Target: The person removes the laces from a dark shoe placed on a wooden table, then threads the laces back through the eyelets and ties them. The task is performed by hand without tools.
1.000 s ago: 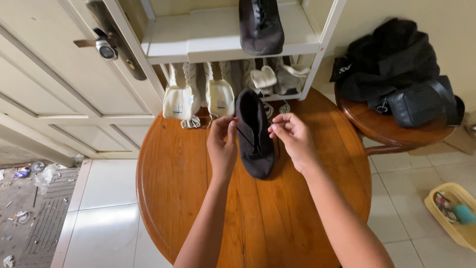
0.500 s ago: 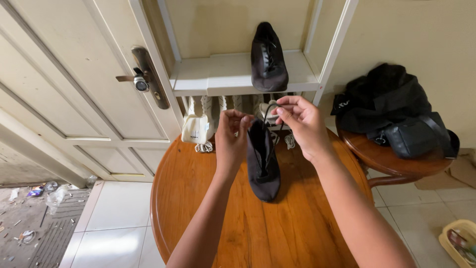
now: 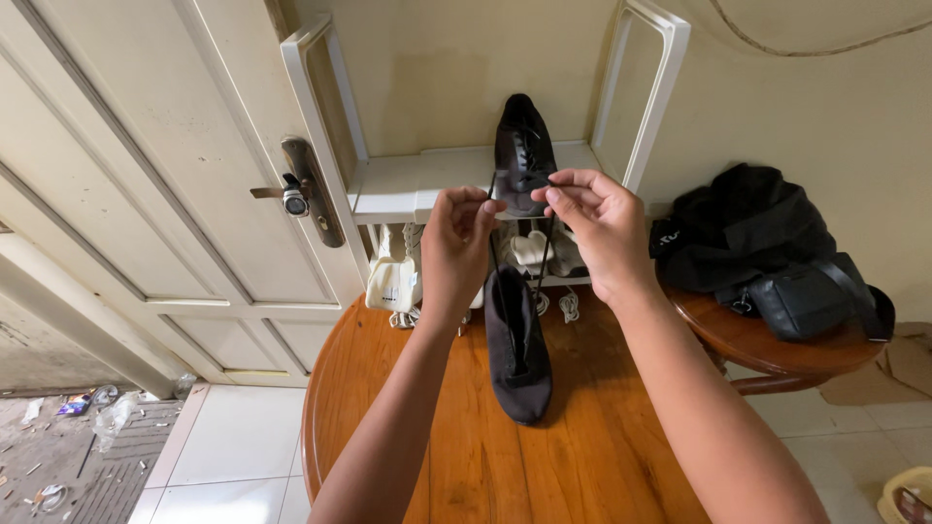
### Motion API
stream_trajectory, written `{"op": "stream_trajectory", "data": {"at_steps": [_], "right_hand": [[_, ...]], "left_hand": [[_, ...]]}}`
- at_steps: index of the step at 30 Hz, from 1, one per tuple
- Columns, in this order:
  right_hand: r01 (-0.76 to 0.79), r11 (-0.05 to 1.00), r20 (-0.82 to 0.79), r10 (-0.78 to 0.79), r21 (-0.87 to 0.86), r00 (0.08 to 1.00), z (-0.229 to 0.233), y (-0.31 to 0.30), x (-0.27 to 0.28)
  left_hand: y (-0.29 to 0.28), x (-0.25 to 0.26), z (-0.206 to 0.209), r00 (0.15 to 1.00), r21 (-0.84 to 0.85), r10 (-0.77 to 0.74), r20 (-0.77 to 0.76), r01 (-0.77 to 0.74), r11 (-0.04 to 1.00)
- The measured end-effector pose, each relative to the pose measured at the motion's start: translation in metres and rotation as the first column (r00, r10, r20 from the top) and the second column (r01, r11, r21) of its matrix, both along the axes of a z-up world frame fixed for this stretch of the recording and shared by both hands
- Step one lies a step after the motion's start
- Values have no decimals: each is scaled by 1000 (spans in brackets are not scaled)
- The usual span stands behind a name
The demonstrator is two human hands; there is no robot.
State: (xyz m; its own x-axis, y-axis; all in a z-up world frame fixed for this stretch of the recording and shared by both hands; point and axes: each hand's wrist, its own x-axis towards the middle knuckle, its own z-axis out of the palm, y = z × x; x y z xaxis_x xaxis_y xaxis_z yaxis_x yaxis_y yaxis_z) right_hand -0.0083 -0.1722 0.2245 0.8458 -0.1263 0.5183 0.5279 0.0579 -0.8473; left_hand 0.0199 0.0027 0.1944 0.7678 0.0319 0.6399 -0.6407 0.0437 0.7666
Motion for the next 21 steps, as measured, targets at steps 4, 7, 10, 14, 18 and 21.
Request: {"op": "stream_trajectory", "data": {"at_steps": [4, 7, 10, 14, 18, 21], "right_hand": [[-1, 1000, -5, 1, 19, 1000, 12, 1, 4], [9, 1000, -15, -8, 18, 1000, 17, 2, 5], [0, 999, 9, -1, 43, 1000, 23, 3, 9], [9, 999, 82, -13, 46, 997, 31, 3, 17], [-1, 997, 138, -9, 71, 990, 27, 6, 26], [38, 996, 168, -51, 77, 984, 14, 11, 30]], "left_hand": [[-4, 5, 7, 1000, -17, -21, -18, 21, 1000], [-8, 7, 8, 998, -42, -56, -40, 54, 998], [-10, 7, 10, 997, -38, -49, -56, 47, 998], [-12, 5, 13, 983, 35, 60, -175, -54, 998], [-13, 5, 14, 993, -81, 28, -112, -38, 996], [-14, 8, 13, 992, -137, 23, -125, -40, 990]]}}
